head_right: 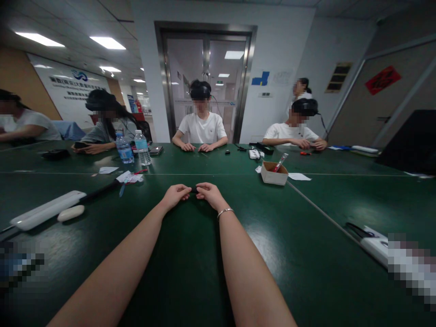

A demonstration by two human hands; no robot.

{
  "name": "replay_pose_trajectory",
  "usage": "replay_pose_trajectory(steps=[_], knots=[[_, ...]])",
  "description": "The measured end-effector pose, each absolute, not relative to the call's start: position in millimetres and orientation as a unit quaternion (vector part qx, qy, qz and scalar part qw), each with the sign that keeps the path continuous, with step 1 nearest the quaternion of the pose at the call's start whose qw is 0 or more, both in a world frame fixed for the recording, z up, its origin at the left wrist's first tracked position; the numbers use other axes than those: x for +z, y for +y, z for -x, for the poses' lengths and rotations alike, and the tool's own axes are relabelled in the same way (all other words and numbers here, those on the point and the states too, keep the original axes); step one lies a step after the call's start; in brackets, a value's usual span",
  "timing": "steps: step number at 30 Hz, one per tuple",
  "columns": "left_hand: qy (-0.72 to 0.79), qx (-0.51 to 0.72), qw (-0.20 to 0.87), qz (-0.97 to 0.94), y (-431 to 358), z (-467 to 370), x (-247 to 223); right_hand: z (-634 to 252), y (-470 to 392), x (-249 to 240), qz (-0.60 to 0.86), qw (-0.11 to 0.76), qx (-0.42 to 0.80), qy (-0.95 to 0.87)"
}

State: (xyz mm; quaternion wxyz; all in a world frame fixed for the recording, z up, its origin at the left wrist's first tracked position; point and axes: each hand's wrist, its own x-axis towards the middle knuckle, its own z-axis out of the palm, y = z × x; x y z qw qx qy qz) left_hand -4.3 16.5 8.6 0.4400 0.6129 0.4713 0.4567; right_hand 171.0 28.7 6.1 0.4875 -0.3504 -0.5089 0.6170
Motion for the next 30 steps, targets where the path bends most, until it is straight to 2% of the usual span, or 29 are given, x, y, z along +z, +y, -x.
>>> replay_pose_trajectory(steps=[16,23,26,28,30], knots=[[0.530,0.418,0.384,-0.630,19,6,7,-173,24,11,0.319,0.456,0.626,-0.546],[0.474,0.457,0.464,-0.592,23,5,2,-169,26,6,0.355,0.454,0.589,-0.566],[0.461,0.489,0.476,-0.567,25,7,2,-166,26,19,0.414,0.414,0.502,-0.637],[0.458,0.521,0.479,-0.538,26,9,1,-165,24,42,0.461,0.413,0.350,-0.703],[0.454,0.549,0.485,-0.507,29,11,0,-164,19,71,0.478,0.447,0.149,-0.741]])
